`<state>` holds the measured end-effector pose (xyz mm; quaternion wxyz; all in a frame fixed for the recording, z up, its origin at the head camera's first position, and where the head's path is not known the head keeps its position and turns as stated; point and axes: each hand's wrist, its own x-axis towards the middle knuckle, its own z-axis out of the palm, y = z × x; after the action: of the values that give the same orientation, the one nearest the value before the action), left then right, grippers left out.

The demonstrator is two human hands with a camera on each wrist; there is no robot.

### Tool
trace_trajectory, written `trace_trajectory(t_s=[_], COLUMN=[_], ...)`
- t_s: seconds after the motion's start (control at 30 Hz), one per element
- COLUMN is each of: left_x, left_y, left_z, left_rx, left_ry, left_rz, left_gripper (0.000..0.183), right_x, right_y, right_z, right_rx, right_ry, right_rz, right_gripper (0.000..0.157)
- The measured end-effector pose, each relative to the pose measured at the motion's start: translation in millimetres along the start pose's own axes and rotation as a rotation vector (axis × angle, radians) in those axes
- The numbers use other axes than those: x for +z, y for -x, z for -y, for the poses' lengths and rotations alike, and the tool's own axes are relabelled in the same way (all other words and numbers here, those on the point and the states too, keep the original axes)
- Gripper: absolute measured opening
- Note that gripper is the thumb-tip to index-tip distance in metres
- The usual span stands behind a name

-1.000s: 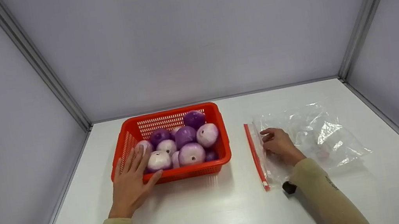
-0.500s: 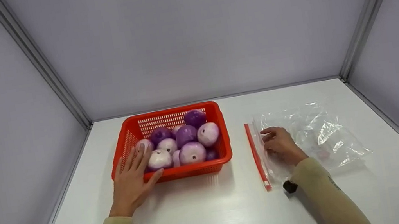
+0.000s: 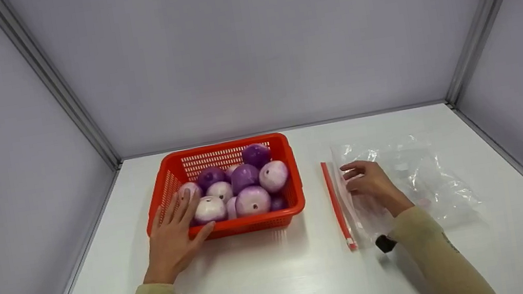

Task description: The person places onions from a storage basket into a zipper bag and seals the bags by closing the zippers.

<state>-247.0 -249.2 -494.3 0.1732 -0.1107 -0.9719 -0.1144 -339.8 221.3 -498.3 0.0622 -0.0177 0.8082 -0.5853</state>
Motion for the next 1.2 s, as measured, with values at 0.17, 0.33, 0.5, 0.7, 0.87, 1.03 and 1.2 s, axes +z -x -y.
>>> trace_trajectory(t_s=[0.17,0.33,0.5,0.7,0.87,1.03,1.2], left_x=[-0.4,-1.1,-0.4,-0.2,-1.7,-4.2,-9.2], left_y=[0.2,0.6,0.9,1.4,0.6,0.0,-5.3], left_z=[0.2,-0.2,-0.1,-0.2,-0.1,-1.1,-26.1], left_rx=[0.004,0.001,-0.001,0.002,-0.001,-0.004,0.056], left_ry=[0.001,0.005,0.003,0.005,0.011,0.03,0.067], left_rz=[-0.003,0.004,0.006,-0.006,0.005,0.001,-0.107], left_gripper=[0.083,0.083,0.083,0.082,0.082,0.081,0.074], right_x=[-5.0,-9.3,-14.1,-19.3,-21.2,-18.7,-15.8], right_y=[7,15,24,31,34,34,35], right_z=[10,21,32,45,52,54,55], right_rx=[-0.021,-0.035,-0.089,-0.127,-0.156,-0.172,-0.179], right_ry=[-0.011,0.0,-0.026,-0.058,-0.054,-0.083,-0.074], right_rz=[0.001,0.009,0.031,0.028,0.029,0.042,0.046], right_gripper=[0.054,0.055,0.055,0.054,0.055,0.054,0.054])
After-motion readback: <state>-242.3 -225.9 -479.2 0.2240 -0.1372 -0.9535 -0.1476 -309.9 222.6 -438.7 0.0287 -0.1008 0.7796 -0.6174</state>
